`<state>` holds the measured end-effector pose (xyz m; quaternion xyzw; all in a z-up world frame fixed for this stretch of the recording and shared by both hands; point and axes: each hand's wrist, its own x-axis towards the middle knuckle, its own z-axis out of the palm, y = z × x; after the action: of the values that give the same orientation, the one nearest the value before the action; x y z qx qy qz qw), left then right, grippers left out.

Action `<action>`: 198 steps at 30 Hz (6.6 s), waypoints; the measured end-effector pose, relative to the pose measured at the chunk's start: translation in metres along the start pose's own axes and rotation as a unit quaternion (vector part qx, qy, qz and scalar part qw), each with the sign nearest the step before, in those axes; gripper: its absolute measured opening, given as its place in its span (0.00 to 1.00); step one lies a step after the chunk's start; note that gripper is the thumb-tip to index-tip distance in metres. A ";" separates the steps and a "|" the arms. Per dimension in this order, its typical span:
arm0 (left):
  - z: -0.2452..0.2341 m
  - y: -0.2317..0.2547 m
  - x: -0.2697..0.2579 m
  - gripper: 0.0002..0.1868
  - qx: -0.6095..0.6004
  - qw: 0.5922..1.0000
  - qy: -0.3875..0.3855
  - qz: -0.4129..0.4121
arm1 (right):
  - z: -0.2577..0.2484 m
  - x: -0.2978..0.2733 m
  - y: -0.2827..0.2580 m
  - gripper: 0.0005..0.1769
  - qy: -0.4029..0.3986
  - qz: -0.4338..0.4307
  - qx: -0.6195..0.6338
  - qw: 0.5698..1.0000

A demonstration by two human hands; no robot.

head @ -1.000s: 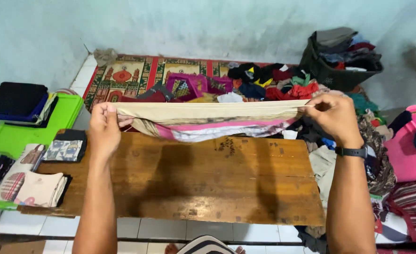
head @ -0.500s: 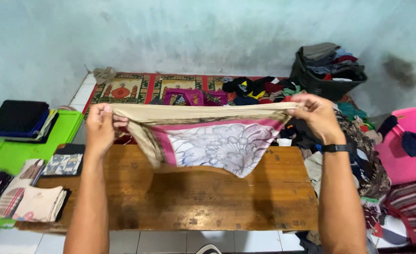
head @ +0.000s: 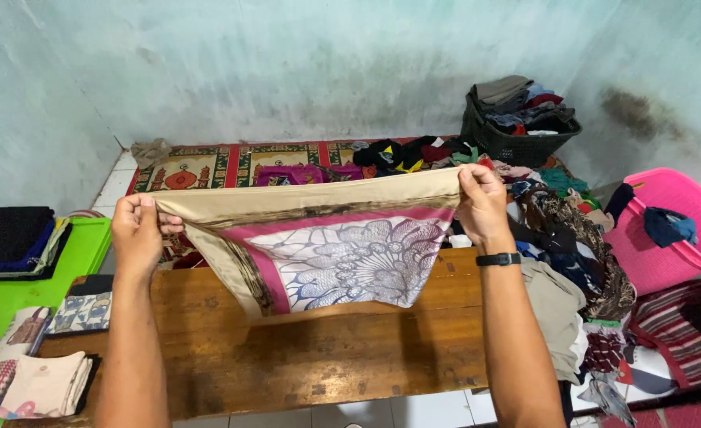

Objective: Folding a t-shirt and a patterned cloth on a wooden table.

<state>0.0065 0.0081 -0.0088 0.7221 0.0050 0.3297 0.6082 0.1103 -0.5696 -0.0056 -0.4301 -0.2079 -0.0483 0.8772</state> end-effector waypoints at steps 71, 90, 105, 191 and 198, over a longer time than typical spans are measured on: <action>0.072 0.164 -0.041 0.06 0.230 0.961 -0.111 0.104 | 0.005 -0.189 0.280 0.43 -0.001 0.286 0.233 0.929; -0.011 0.116 -0.039 0.09 0.092 0.994 -0.024 0.049 | -0.027 -0.033 0.123 0.31 0.093 0.171 0.095 0.976; 0.029 0.053 0.016 0.10 0.167 0.983 -0.072 -0.018 | -0.034 0.080 0.022 0.15 0.070 0.129 -0.350 0.925; 0.005 0.076 -0.027 0.07 0.324 0.932 -0.098 0.127 | -0.026 0.027 0.005 0.06 -0.109 0.075 -0.476 0.870; 0.028 0.090 -0.053 0.05 0.175 0.982 -0.008 0.073 | -0.018 0.009 -0.019 0.05 0.008 -0.101 -0.443 0.891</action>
<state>-0.0567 -0.0613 0.0446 0.8186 0.0052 0.3610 0.4467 0.1197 -0.5948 0.0022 -0.7505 -0.2004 -0.2271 0.5874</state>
